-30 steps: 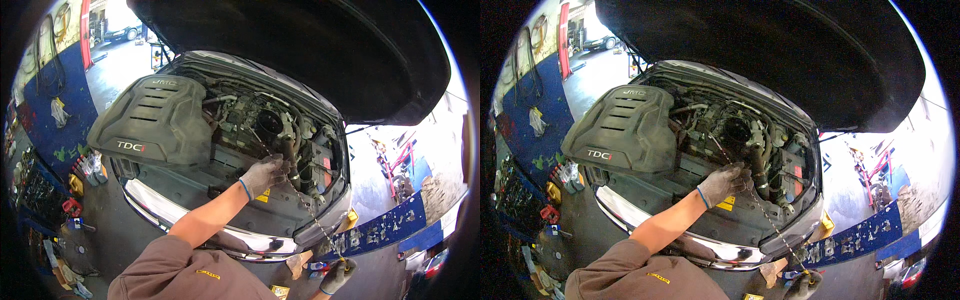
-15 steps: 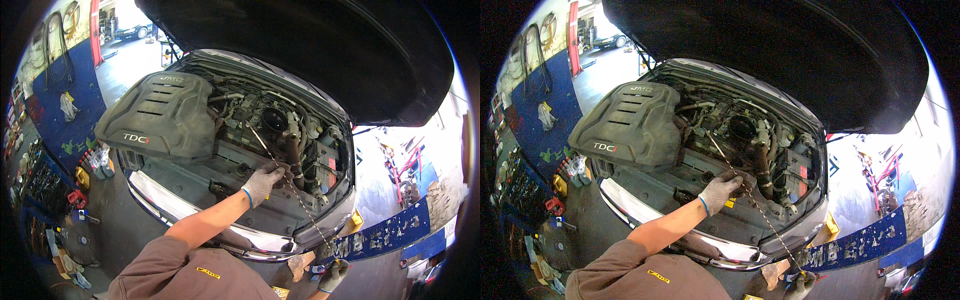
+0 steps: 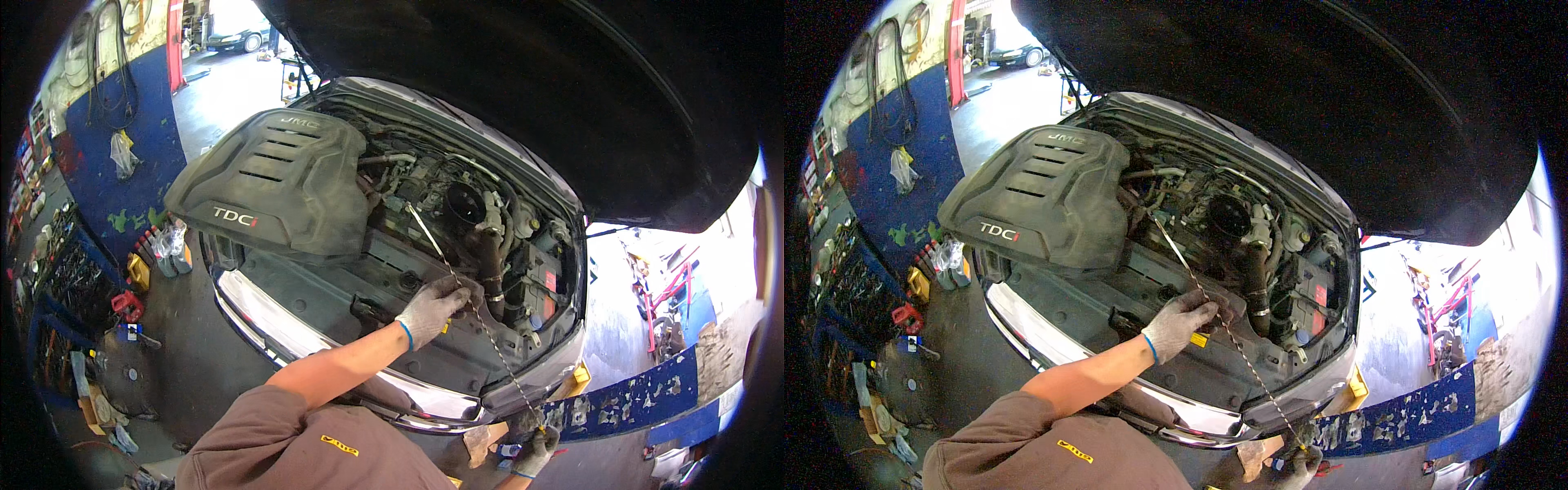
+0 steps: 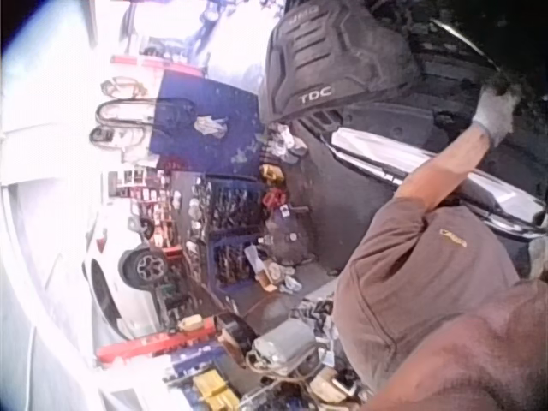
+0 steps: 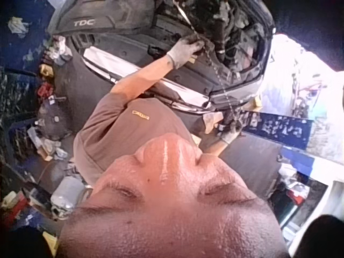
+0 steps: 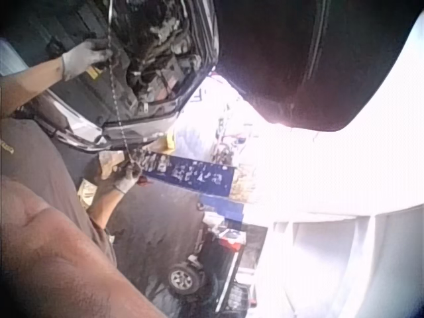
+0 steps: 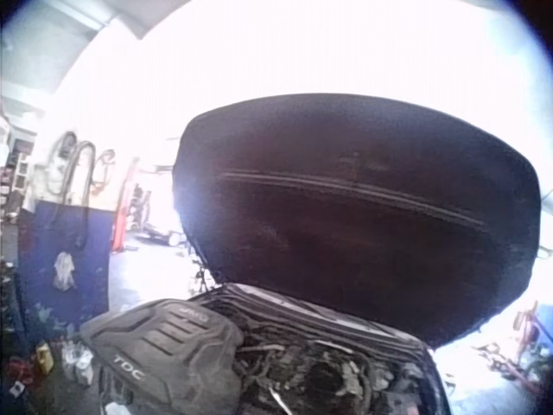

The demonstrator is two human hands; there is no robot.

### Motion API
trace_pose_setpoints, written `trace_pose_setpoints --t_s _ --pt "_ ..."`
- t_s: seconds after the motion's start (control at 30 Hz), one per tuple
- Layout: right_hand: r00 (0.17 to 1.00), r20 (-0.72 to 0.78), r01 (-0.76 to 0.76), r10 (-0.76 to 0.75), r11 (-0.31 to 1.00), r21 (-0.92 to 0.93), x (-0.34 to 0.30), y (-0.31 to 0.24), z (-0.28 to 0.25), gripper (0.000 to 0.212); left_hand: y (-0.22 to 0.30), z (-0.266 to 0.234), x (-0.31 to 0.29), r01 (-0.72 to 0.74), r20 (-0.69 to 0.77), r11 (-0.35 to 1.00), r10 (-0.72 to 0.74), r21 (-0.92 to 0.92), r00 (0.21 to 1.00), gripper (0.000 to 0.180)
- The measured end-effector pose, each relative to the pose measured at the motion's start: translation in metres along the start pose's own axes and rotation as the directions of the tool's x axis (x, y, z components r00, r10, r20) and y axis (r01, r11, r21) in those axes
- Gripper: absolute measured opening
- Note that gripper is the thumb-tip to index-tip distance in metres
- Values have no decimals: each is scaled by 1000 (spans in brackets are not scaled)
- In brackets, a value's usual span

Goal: The person checks the engine oil level using the dipstick, then pours new oil into the engine from a yellow container. After pouring, the person replaces the engine cover and closes the hood.

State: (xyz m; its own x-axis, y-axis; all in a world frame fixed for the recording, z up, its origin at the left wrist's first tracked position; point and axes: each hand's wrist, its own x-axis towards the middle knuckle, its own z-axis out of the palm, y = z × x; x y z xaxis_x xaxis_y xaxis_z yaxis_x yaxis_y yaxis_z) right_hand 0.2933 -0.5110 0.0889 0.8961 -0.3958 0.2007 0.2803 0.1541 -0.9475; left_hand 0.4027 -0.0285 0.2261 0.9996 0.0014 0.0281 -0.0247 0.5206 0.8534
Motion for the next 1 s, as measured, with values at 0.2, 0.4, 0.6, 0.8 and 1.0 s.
trace_pose_setpoints --t_s 0.2,0.4,0.6,0.8,1.0 --pt "999 15 -46 46 999 24 9 8 6 29 -1 -11 -11 -120 -9 976 124 179 992 25" --pt "995 23 -99 99 994 38 18 11 10 31 -1 -21 -13 -57 -7 998 57 10 998 21" --pt "998 49 -39 43 997 -72 17 -24 41 30 7 -28 29 -326 14 553 493 767 870 34" --pt "957 77 290 -280 893 -345 17 -100 126 34 45 -11 129 -132 -601 882 411 453 685 44" --pt "881 132 456 -453 745 -487 30 -153 242 44 95 -66 206 175 -157 -64 220 983 963 34"
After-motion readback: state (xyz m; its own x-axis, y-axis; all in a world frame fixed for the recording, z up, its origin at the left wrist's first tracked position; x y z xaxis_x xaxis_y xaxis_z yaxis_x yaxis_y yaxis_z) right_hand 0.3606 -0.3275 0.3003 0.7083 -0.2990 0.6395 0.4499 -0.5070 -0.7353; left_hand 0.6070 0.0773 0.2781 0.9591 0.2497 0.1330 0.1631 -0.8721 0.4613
